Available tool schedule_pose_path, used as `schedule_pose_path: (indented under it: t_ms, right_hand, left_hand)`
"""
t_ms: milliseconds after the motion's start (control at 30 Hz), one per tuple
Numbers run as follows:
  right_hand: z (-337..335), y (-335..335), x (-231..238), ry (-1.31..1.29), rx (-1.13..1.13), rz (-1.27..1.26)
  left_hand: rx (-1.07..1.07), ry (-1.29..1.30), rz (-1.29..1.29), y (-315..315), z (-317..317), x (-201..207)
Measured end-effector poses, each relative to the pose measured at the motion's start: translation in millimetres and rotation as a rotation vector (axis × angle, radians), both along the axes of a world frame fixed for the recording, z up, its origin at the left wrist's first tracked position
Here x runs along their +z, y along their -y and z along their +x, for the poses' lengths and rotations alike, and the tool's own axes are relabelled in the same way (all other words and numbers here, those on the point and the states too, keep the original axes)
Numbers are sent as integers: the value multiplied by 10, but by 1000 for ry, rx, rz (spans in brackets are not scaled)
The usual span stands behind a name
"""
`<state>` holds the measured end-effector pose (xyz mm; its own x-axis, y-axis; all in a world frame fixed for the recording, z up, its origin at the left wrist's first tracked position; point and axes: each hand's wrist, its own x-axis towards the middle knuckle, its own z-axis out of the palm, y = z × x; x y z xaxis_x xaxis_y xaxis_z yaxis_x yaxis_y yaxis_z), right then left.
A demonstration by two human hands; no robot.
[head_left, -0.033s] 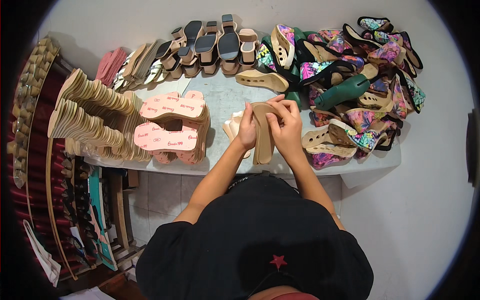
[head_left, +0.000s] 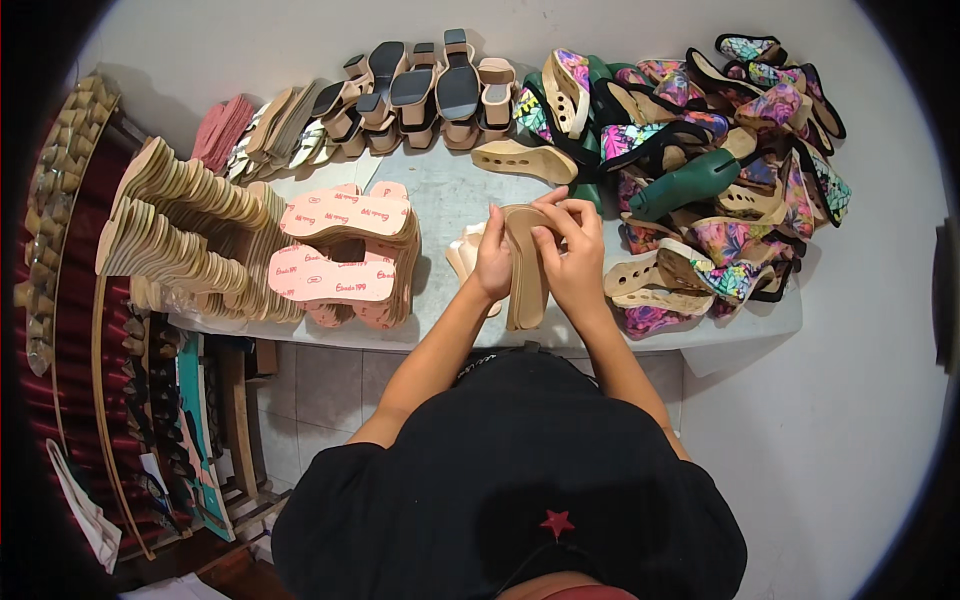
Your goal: The person is organizing shoe insoles by matching pairs and stacking them.
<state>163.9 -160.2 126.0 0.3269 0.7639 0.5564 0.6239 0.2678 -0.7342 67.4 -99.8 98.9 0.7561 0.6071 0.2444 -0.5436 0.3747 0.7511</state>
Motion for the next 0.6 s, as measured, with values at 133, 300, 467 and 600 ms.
schedule_pose_path:
  t_ms: [133, 300, 467, 600]
  right_hand:
    - [13, 14, 29, 190, -44, 86]
    - [-9, -14, -65, 187, -45, 186]
    - [11, -23, -139, 89, -42, 213]
    - [48, -30, -134, -49, 16, 169]
  left_hand:
    - [-139, 171, -262, 33, -34, 59]
    - [-151, 256, -343, 62, 2, 116]
    - [135, 21, -221, 45, 58, 38]
    - [33, 115, -256, 53, 4, 39]
